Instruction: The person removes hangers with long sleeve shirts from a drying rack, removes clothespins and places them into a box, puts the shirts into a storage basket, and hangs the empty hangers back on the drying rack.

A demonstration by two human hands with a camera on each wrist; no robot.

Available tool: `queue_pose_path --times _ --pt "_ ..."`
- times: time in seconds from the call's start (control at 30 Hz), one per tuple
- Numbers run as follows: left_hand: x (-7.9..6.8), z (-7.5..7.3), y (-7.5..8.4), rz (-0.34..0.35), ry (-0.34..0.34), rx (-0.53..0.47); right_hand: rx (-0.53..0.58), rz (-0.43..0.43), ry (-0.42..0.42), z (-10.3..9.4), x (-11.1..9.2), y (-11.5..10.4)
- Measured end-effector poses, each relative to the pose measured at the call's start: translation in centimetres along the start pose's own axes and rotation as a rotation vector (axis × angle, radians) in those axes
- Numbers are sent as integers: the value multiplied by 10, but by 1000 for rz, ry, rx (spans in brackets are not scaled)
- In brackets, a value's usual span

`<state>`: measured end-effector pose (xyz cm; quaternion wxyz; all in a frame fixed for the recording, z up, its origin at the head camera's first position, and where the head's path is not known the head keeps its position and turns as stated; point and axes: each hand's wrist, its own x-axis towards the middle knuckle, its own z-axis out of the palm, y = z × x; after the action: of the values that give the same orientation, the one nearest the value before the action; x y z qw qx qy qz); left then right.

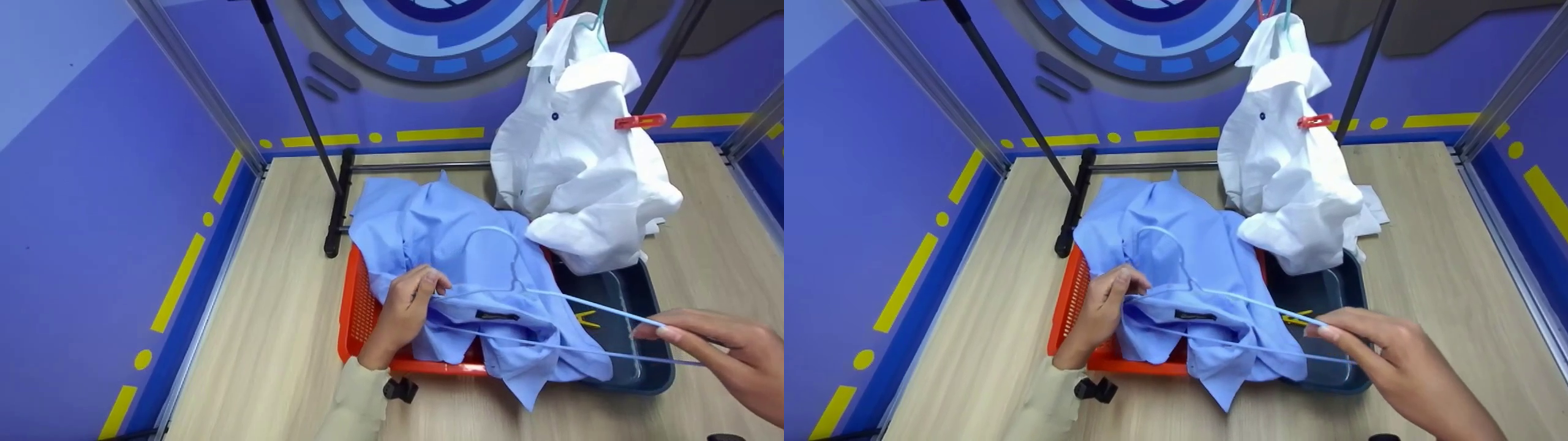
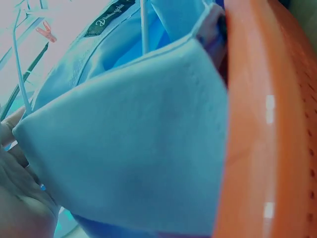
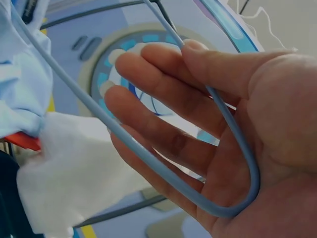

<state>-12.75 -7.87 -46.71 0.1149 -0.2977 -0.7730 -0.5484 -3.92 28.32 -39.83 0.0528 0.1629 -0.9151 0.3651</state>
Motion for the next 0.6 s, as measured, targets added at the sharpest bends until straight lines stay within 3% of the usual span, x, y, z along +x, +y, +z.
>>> queue_pose_path --times 0.1,0.33,0.4,0.5,0.6 --pt "0 -4 9 -25 -3 -14 -34 28 -21 -5 -2 4" --pt "-3 -6 13 -27 3 -46 78 100 -118 -16 -8 23" --pt "-4 -7 12 -27 4 -55 67 144 -146 -20 -9 29" --pt "-5 -8 12 -63 -2 -56 109 124 -160 -25 -12 41" --pt "-7 -9 11 -98 -9 -51 161 123 -240 -33 -13 59"
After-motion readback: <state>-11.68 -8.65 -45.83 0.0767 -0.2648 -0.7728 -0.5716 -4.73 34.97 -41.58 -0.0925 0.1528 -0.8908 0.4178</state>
